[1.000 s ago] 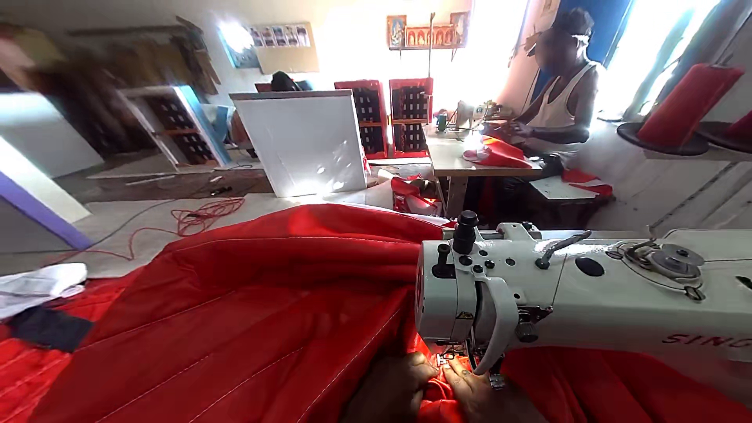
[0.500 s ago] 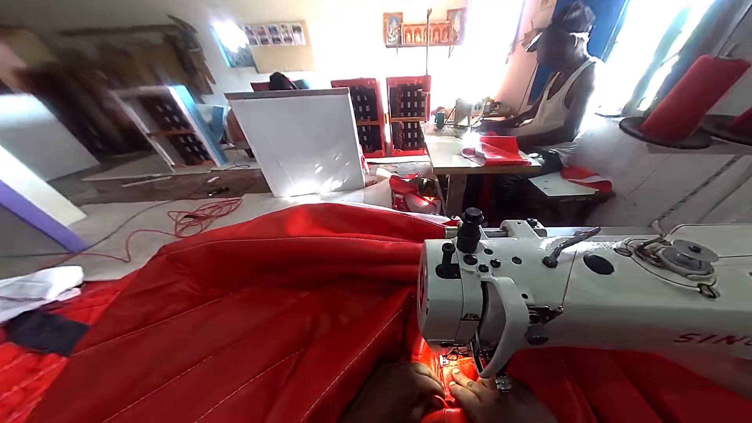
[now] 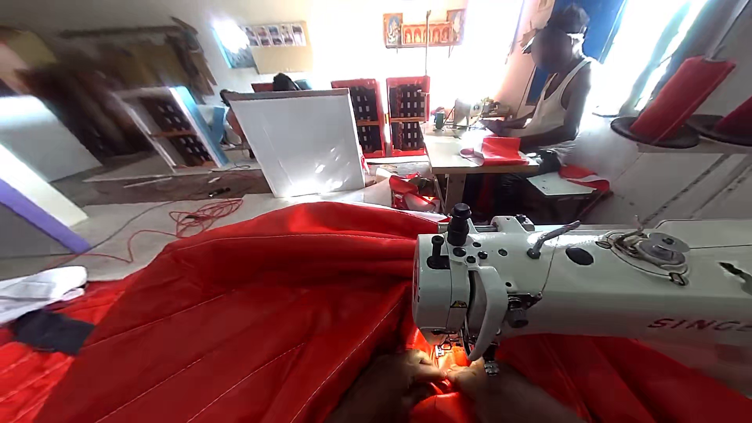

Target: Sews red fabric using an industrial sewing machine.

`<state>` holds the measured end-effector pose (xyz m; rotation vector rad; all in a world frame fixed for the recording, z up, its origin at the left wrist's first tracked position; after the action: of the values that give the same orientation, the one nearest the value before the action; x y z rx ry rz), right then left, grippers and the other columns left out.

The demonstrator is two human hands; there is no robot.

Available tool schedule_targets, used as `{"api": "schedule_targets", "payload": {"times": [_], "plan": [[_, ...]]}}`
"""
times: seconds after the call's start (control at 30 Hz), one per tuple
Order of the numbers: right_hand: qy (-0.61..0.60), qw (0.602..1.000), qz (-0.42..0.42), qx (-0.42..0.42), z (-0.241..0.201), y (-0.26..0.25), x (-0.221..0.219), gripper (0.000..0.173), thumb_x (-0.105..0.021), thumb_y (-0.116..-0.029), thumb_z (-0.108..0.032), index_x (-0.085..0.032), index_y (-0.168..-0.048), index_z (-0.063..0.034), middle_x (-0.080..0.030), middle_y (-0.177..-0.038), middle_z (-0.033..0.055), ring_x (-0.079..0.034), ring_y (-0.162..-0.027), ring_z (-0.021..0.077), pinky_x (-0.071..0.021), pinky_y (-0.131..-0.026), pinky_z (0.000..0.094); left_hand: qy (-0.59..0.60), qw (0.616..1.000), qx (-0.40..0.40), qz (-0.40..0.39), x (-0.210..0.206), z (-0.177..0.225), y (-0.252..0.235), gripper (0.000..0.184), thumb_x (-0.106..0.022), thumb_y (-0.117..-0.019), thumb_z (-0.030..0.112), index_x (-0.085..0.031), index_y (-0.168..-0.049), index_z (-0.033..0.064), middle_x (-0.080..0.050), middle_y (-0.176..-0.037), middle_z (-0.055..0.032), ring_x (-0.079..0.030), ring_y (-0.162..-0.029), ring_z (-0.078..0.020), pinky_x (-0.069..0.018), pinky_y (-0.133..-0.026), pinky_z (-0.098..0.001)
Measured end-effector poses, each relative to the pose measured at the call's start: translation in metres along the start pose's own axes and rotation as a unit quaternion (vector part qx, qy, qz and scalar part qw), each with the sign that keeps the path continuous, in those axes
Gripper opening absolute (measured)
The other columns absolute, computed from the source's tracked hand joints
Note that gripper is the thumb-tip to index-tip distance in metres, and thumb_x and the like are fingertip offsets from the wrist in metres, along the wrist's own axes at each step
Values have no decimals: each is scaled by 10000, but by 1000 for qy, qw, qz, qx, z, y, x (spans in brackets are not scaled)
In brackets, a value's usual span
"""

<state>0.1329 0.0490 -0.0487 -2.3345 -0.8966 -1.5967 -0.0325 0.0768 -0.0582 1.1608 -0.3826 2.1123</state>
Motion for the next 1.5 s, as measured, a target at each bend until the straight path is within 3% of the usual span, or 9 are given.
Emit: {"api": "schedule_targets", "payload": {"times": [0.3, 0.5, 0.63, 0.73, 0.87, 0.97, 1.07, 1.23, 1.5], "plan": [[-8, 995, -12, 100, -10, 19, 2, 373, -465, -1063, -181, -630, -1371, -51, -600, -1450, 154, -538, -1368, 365, -367, -1147, 574, -85, 979, 123, -135, -1, 34, 6, 372, -412, -1106, 196, -644, -1362, 56, -591, -1473, -139, -558, -1348, -377, -397, -1114, -582], [3, 989, -53, 142, -16, 26, -3, 343, -581, -1038, -300, -730, -1095, 4, -737, -1103, 202, -677, -1130, 382, -344, -1141, 611, -90, 990, 94, -49, -17, 34, 25, 345, -467, -1081, 225, -688, -1173, -23, -682, -1229, -221, -663, -1144, -415, -512, -958, -602], [36, 985, -52, 161, -34, 36, 8, 296, -564, -1042, -207, -707, -1025, 52, -717, -1002, 241, -694, -989, 431, -500, -923, 606, -56, 988, 146, -19, -19, 44, 28, 442, -541, -1056, 354, -662, -1157, -59, -670, -1191, -250, -668, -1099, -438, -520, -929, -619], [62, 968, 78, 229, -44, 42, 20, 253, -582, -1025, -187, -701, -924, 12, -706, -877, 183, -715, -822, 370, -565, -724, 534, -9, 992, 125, 7, -11, 38, 33, 487, -614, -1023, 347, -587, -1387, 25, -677, -1216, -237, -680, -1088, -426, -511, -941, -633], [61, 953, 137, 265, -48, 36, 12, 239, -586, -1020, -172, -713, -903, -8, -718, -868, 158, -719, -816, 341, -564, -735, 517, -64, 983, 112, -128, -6, 35, 27, 470, -601, -1036, 313, -568, -1485, 177, -601, -1339, -237, -630, -1152, -429, -464, -960, -662], [41, 957, 114, 263, -49, 30, 0, 222, -589, -1019, -147, -724, -938, 9, -725, -905, 179, -720, -860, 368, -561, -781, 543, -184, 962, 118, -164, -8, 51, 22, 351, -570, -1043, 214, -651, -1377, 142, -613, -1337, -248, -620, -1155, -460, -429, -976, -674], [-10, 974, 105, 201, -38, 23, 7, 294, -523, -1057, -183, -731, -1057, 25, -733, -1015, 201, -711, -1007, 378, -542, -931, 537, -254, 963, 90, -11, -20, 70, 28, 230, -560, -983, 11, -737, -1124, -29, -712, -1197, -206, -681, -1065, -406, -486, -964, -568], [64, 997, 46, -16, -15, 5, -6, 427, -406, -1076, -198, -568, -1448, -66, -592, -1460, 151, -557, -1321, 408, -450, -1048, 583, -256, 965, 47, 2, -36, 53, 35, 386, -523, -983, -16, -695, -1318, 69, -626, -1445, -83, -684, -1105, -343, -521, -906, -521], [102, 992, -14, -74, -11, -2, -16, 487, -421, -1031, -104, -516, -1509, -103, -516, -1554, 81, -499, -1387, 359, -396, -1074, 574, -182, 982, 46, -32, -29, 37, 30, 376, -520, -1024, 122, -681, -1363, 148, -655, -1415, -48, -694, -1072, -368, -481, -928, -597]]}}
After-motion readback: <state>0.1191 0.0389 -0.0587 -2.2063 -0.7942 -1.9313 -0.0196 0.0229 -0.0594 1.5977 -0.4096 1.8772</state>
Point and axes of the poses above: each hand's wrist, its own y-axis away from the middle knuckle, its own x-axis out of the back of the hand, z = x × y, the point moved 5 cm from there along -y, towards the middle knuckle
